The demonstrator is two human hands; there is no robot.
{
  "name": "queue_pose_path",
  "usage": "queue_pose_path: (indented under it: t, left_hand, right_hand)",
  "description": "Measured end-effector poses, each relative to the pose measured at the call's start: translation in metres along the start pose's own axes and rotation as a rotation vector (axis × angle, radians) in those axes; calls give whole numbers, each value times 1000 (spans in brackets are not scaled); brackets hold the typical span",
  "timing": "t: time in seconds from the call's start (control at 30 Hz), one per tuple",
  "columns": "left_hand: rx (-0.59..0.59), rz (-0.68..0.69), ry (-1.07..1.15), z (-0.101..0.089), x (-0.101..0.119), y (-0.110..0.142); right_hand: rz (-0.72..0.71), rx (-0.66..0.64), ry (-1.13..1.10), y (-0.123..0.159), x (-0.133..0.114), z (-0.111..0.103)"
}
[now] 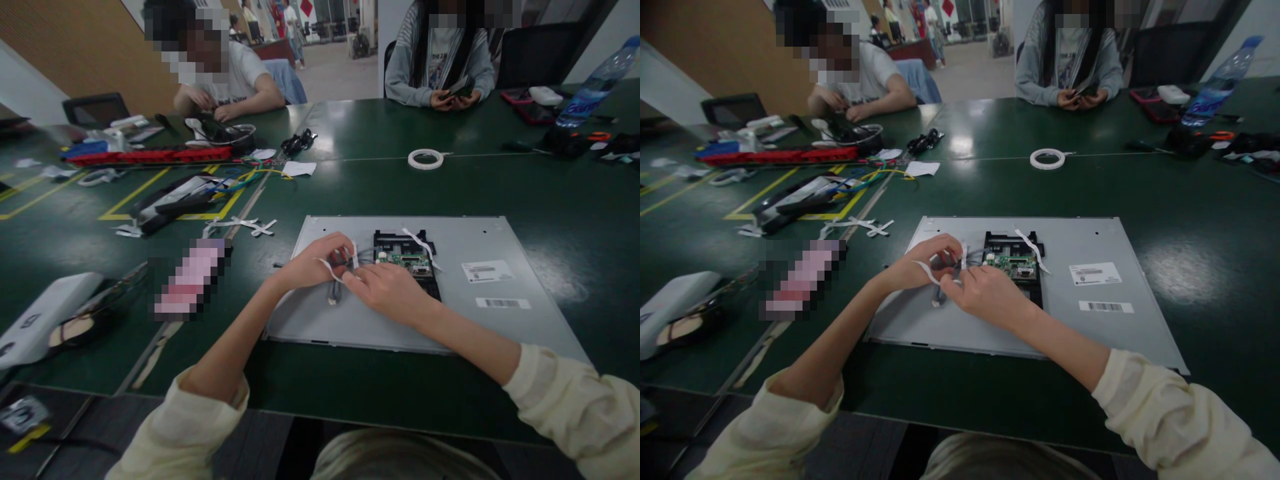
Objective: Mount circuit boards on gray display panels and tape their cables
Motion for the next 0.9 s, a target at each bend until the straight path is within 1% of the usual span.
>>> queue_pose_path:
  t: [0.2, 0.37, 0.43, 0.53, 0.63, 0.73, 0.9]
  left_hand:
    - [-1, 20, -34, 1, -3, 1]
    - [41, 127, -94, 0, -5, 1]
    - [42, 146, -91, -1, -7, 1]
    - [15, 123, -69, 0, -9, 1]
    - [-16, 69, -70, 2, -8, 1]
    - [-28, 26, -122, 3, -6, 2]
    - [-75, 15, -248, 5, -9, 5]
  right_hand:
    - [-7, -40, -12, -1, -1, 2]
    - [-2, -79, -55, -3, 1, 4]
    - [11, -88, -86, -3, 2, 6]
    - [53, -81, -140, -4, 3, 8]
    - [69, -72, -186, -5, 0, 7]
    - [70, -75, -184, -4, -6, 4]
    - [71, -107, -156, -1, -18, 3]
Point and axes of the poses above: each hand's wrist, its own y-axis away from the middle knuckle, its own z-axis out of the palm, x = y × z, the point moved 4 cm from there along -y, towards the middle knuckle, and after that the axes turned 9 degrees about x, right-handed, at the moved point
